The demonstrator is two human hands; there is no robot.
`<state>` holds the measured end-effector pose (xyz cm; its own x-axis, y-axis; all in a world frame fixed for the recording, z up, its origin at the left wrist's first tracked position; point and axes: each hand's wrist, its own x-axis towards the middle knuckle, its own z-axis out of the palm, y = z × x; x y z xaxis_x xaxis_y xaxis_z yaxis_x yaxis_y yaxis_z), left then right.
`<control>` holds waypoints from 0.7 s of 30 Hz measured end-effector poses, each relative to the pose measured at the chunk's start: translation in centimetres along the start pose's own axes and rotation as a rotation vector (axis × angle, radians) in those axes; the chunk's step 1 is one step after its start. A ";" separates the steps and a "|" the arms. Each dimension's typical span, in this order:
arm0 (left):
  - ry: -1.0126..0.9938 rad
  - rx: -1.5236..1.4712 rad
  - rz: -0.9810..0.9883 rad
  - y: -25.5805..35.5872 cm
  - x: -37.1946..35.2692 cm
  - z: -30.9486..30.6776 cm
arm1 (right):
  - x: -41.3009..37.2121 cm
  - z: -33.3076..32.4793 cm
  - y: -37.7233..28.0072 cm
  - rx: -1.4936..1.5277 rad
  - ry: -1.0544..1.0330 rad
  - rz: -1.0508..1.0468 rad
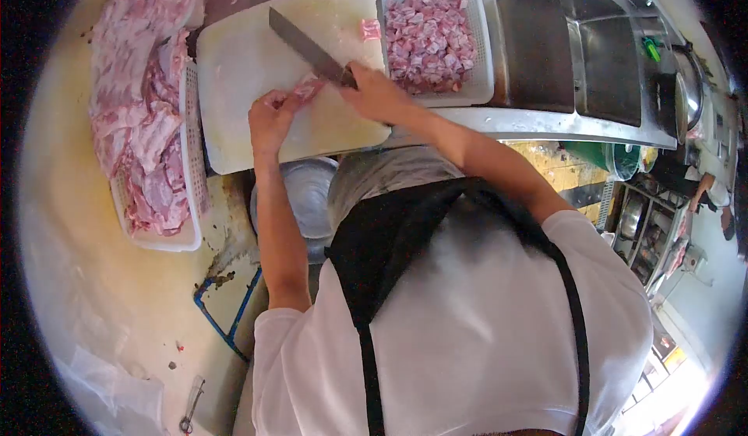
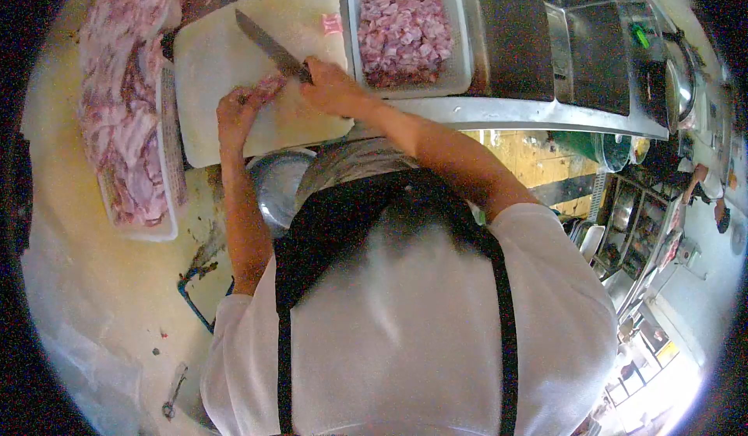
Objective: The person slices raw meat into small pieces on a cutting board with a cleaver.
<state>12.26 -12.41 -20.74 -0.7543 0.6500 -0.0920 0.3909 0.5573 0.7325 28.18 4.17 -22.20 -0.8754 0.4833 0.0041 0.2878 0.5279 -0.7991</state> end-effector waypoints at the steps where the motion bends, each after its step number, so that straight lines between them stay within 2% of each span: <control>1: -0.029 0.077 -0.040 -0.3 -0.2 -0.2 | 0.0 -0.9 -0.7 0.000 -0.006 -0.001; 4: -0.053 0.063 -0.006 -2.5 -0.5 -1.2 | 0.6 -4.3 -4.5 -0.061 -0.010 0.077; 5: -0.052 0.062 -0.014 -2.7 -0.6 -1.1 | 0.5 -5.6 -6.7 0.049 -0.001 0.084; 6: 0.038 0.064 -0.053 -3.0 -0.8 -1.2 | 0.1 -6.1 -8.0 0.163 0.008 0.094; 7: 0.128 0.066 -0.088 -3.2 -0.9 -1.2 | -0.2 -5.0 -8.0 0.165 0.004 0.097; 10: 0.110 0.023 -0.019 -0.3 -1.3 -0.3 | -1.6 1.3 -5.0 0.194 0.042 0.120; 11: 0.113 0.022 -0.013 0.2 -1.4 0.5 | -2.0 3.9 -2.3 0.154 -0.004 0.011; 12: 0.155 0.075 0.122 0.5 -1.5 1.5 | -1.9 5.0 -0.8 0.115 -0.046 -0.094; 13: 0.194 0.127 0.257 0.6 -1.6 2.0 | -1.3 4.3 -0.8 0.115 -0.040 -0.092; 14: 0.189 0.126 0.260 0.5 -1.8 2.0 | -0.8 2.7 -1.2 0.178 -0.209 0.061; 15: 0.153 0.141 0.208 0.5 -1.9 2.0 | -0.5 1.0 -1.8 0.237 -0.375 0.213; 16: 0.121 0.156 0.156 0.5 -1.9 1.9 | -0.3 -0.4 -2.6 0.233 -0.367 0.210; 17: 0.123 0.156 0.163 0.4 -2.0 1.7 | -0.5 -1.6 -3.6 0.243 -0.425 0.280; 18: 0.093 0.188 0.090 0.4 -2.0 1.4 | -0.9 -2.4 -4.2 0.256 -0.481 0.349; 19: 0.063 0.220 0.020 0.4 -2.0 1.0 | -1.8 -2.6 -3.9 0.259 -0.470 0.344; 21: 0.120 0.178 -0.027 -0.2 -2.4 0.1 | -3.7 -3.0 -2.7 0.088 -0.439 0.175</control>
<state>14.03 -13.98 -20.71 -0.8188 0.5736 -0.0209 0.4491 0.6629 0.5991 31.82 3.09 -18.25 -0.9034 0.2093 -0.3743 0.4282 0.3950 -0.8128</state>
